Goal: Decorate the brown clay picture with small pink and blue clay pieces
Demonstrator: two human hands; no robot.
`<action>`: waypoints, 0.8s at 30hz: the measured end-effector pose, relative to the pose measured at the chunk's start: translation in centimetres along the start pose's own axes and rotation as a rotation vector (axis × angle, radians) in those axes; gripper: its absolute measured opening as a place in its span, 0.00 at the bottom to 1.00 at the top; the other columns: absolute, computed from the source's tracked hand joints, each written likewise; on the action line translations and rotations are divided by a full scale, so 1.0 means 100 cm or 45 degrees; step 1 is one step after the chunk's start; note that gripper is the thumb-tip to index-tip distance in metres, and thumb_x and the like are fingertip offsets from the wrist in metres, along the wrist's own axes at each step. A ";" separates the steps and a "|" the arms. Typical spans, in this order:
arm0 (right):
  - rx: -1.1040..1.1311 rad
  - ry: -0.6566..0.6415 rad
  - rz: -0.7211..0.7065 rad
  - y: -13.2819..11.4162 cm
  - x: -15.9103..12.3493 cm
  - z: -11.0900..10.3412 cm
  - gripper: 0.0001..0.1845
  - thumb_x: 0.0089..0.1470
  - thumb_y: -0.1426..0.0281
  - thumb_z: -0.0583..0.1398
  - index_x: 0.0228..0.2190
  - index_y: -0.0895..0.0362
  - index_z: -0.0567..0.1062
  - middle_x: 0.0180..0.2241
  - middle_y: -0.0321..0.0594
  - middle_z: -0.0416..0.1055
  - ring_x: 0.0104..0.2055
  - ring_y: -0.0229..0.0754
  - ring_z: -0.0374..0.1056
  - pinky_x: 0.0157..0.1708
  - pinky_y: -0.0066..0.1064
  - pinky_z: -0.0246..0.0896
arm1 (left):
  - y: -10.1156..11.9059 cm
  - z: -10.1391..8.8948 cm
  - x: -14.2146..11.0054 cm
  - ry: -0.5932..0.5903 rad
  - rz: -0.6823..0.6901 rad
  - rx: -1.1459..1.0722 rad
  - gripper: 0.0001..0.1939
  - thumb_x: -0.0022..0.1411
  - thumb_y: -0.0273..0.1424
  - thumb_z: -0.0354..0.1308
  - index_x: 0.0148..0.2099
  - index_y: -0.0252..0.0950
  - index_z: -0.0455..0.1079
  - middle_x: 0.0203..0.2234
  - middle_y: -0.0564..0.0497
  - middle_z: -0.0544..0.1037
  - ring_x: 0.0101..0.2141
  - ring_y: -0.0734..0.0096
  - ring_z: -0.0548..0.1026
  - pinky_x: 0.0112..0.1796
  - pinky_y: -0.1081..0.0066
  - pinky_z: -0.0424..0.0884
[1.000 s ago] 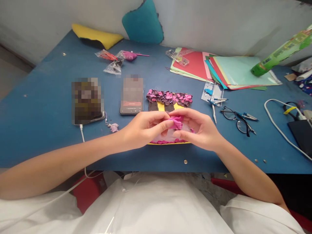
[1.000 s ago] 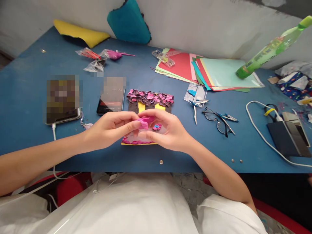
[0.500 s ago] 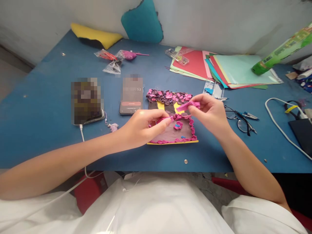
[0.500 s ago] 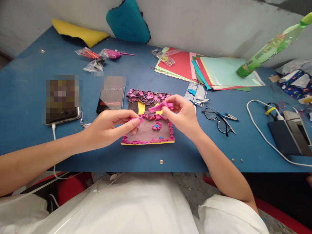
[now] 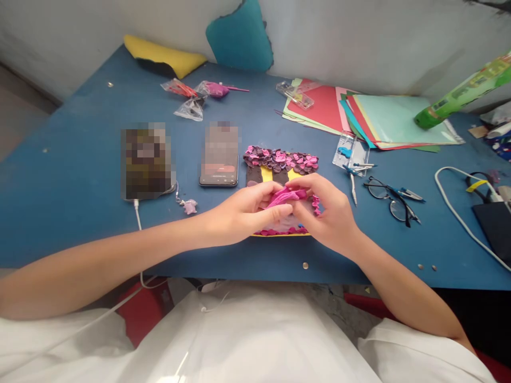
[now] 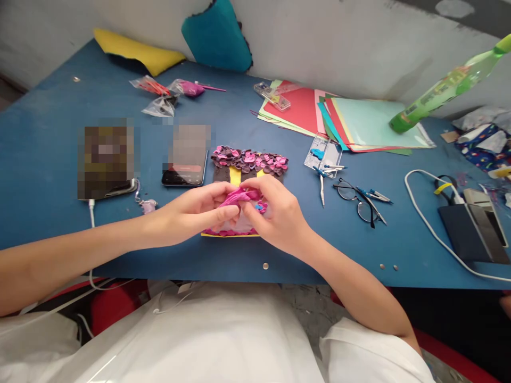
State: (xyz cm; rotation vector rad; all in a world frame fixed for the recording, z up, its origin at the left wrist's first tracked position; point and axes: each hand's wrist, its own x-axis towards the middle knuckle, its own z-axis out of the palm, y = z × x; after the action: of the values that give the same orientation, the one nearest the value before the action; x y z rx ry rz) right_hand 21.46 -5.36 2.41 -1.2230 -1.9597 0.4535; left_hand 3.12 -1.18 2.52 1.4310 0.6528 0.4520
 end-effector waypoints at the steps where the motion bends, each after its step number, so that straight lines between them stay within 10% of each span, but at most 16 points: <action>1: 0.030 -0.033 0.018 0.000 0.000 -0.001 0.04 0.55 0.72 0.56 0.35 0.55 0.70 0.32 0.39 0.72 0.34 0.39 0.67 0.35 0.31 0.64 | 0.001 0.001 0.000 0.014 -0.004 0.009 0.13 0.62 0.39 0.56 0.40 0.34 0.66 0.26 0.54 0.70 0.26 0.75 0.68 0.27 0.75 0.67; 8: 0.344 -0.174 0.361 0.001 0.002 -0.011 0.04 0.53 0.70 0.55 0.28 0.56 0.68 0.24 0.32 0.65 0.25 0.33 0.60 0.24 0.25 0.56 | 0.010 0.002 -0.003 0.031 0.026 0.125 0.11 0.64 0.34 0.52 0.32 0.33 0.68 0.22 0.54 0.70 0.24 0.76 0.67 0.25 0.76 0.63; 16: 0.346 0.176 0.574 0.011 0.010 -0.019 0.04 0.49 0.72 0.59 0.24 0.56 0.69 0.20 0.31 0.65 0.22 0.32 0.61 0.21 0.24 0.58 | 0.009 -0.003 -0.004 0.019 0.012 0.109 0.15 0.67 0.36 0.48 0.29 0.35 0.63 0.22 0.54 0.68 0.23 0.77 0.65 0.25 0.75 0.61; 24: 0.472 0.115 0.331 0.006 0.006 -0.018 0.10 0.52 0.63 0.62 0.36 0.52 0.69 0.36 0.38 0.69 0.39 0.39 0.69 0.36 0.29 0.68 | 0.004 0.000 -0.004 -0.004 -0.062 0.027 0.18 0.67 0.45 0.42 0.32 0.37 0.57 0.25 0.54 0.66 0.25 0.74 0.65 0.26 0.73 0.62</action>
State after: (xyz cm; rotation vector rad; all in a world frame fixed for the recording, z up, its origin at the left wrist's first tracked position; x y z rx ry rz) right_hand 23.02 -4.74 3.42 -1.2324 -1.5584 0.8381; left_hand 2.82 -1.43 2.96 1.4326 0.6902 0.4052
